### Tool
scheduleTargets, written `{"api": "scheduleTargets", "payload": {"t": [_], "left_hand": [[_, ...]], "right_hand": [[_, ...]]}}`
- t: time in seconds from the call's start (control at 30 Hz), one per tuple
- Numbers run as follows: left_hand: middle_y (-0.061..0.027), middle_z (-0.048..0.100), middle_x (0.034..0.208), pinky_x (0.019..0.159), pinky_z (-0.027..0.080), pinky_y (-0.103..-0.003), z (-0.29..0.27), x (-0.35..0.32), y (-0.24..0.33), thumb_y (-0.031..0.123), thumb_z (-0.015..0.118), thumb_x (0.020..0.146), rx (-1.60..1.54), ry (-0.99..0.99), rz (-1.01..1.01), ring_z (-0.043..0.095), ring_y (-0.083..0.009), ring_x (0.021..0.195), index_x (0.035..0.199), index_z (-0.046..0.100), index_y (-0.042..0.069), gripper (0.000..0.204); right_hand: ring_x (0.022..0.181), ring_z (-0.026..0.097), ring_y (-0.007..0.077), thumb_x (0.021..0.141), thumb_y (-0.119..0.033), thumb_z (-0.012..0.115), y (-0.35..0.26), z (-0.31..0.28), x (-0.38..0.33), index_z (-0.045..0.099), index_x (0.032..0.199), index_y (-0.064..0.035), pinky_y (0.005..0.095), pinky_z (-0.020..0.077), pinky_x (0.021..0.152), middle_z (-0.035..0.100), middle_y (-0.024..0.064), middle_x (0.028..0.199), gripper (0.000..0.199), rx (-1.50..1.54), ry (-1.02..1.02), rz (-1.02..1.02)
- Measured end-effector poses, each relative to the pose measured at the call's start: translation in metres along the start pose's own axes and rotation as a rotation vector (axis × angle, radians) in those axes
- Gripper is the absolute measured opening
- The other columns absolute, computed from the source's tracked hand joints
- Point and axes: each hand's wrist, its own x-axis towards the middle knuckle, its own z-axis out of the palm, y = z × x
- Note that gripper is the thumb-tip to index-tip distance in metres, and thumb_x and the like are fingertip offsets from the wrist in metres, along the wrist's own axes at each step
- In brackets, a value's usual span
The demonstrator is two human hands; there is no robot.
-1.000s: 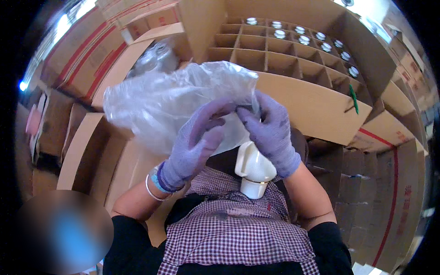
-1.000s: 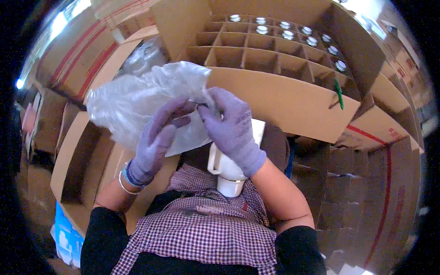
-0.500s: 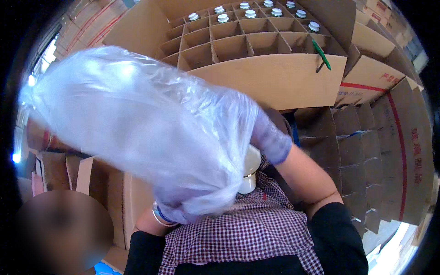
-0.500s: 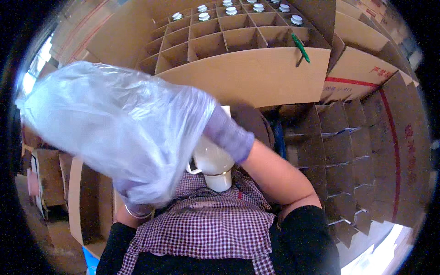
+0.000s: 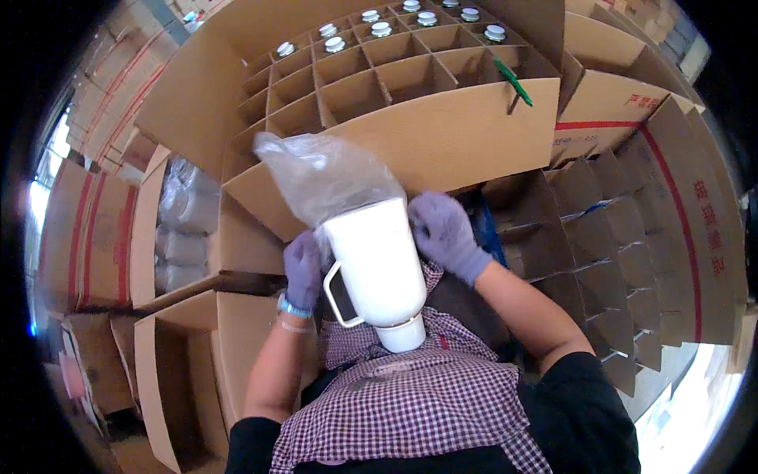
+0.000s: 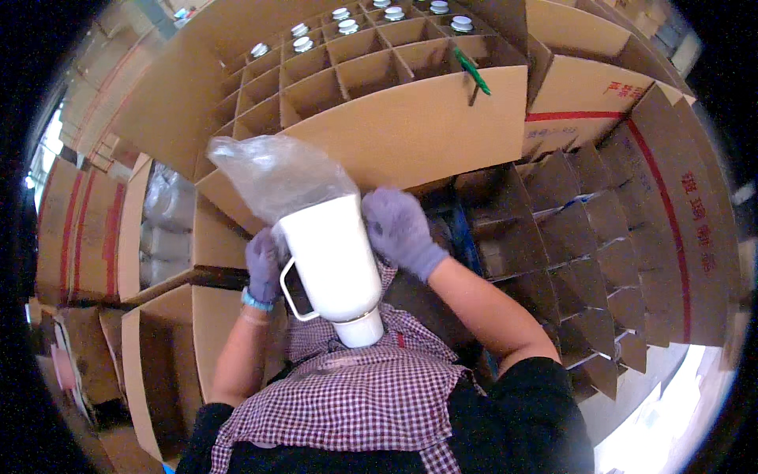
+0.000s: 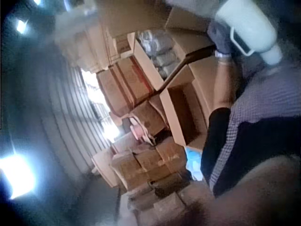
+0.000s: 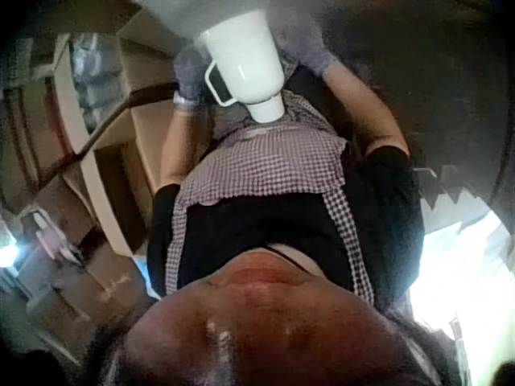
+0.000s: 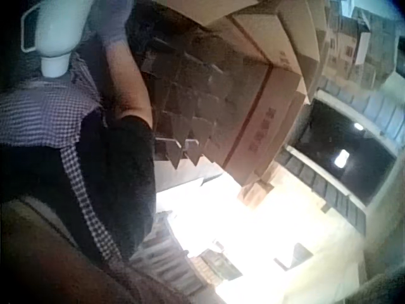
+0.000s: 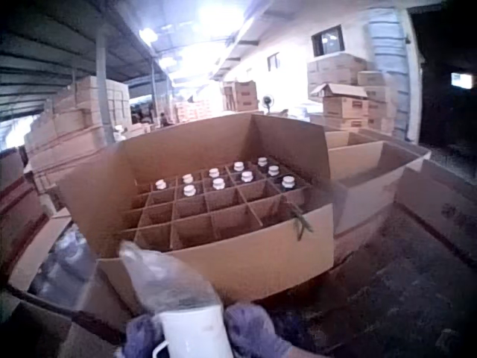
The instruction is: The person assembles white plastic containers by inserting a black rubber stopper into the opening and securing it with a white cap. They then place the assembled container into a clear plastic bag and put it into a cardboard box. The process is repeated for multiple units in a warehouse setting.
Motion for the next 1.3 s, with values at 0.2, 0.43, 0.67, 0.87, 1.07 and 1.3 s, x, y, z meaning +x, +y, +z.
{"api": "scheduleTargets", "payload": {"t": [0.2,0.43,0.67,0.87,1.07,1.3], "left_hand": [[-0.0071,0.055,0.089,0.079,0.047,-0.035,-0.023,-0.059,0.054,0.028,0.067,0.082,0.017,0.023,0.199,0.054,-0.0193,0.084,0.093,0.054,0.002,0.032],[-0.0164,0.053,0.135,0.1,0.048,-0.042,-0.008,-0.092,0.017,0.029,0.072,0.088,0.367,-0.278,0.369,0.056,-0.0295,0.121,0.146,0.038,0.0,0.074],[-0.0167,0.062,0.12,0.088,0.056,-0.037,0.073,-0.033,0.165,0.017,0.061,0.095,-0.595,-0.275,-0.258,0.066,-0.0249,0.105,0.129,0.056,0.0,0.039],[-0.0101,0.064,0.083,0.066,0.053,-0.041,0.159,-0.073,0.256,0.025,0.068,0.088,0.171,-0.974,0.814,0.064,-0.0311,0.074,0.093,0.067,0.01,0.016],[-0.012,0.066,0.088,0.072,0.053,-0.041,0.115,-0.055,0.214,0.022,0.072,0.085,0.167,-0.994,0.768,0.065,-0.0329,0.081,0.097,0.069,0.009,0.018],[-0.0137,0.069,0.09,0.077,0.054,-0.036,-0.057,-0.023,0.155,0.014,0.07,0.086,0.515,-0.503,0.205,0.067,-0.0287,0.085,0.098,0.071,0.004,0.015]], "right_hand": [[0.097,0.06,0.0313,0.071,-0.018,0.067,-0.052,-0.057,-0.064,0.06,0.09,-0.0116,0.0444,0.0483,0.082,0.061,0.0078,0.096,0.021,0.21,-0.34,-0.16],[0.126,0.05,0.0371,0.076,-0.039,0.078,-0.08,-0.062,-0.108,0.055,0.132,-0.0081,0.0489,0.041,0.105,0.054,0.02,0.13,0.068,0.374,-0.303,0.153],[0.132,0.044,0.0509,0.069,-0.032,0.086,-0.089,-0.091,-0.118,0.048,0.142,-0.0112,0.0498,0.0406,0.112,0.039,0.0297,0.145,0.085,0.136,0.243,0.216],[0.126,0.049,0.0272,0.082,-0.027,0.082,-0.031,-0.17,-0.132,0.034,0.142,-0.0097,0.043,0.0422,0.107,0.05,0.0141,0.133,0.079,0.333,0.857,0.605],[0.117,0.055,0.0239,0.079,-0.033,0.087,0.148,-0.25,-0.172,0.041,0.13,0.0022,0.0389,0.0447,0.1,0.055,0.0154,0.127,0.077,-0.219,1.064,0.745],[0.093,0.068,0.0311,0.071,-0.048,0.085,0.312,-0.268,-0.187,0.057,0.124,0.0105,0.0412,0.0568,0.074,0.065,0.0229,0.113,0.084,-0.314,0.625,1.265]]}}
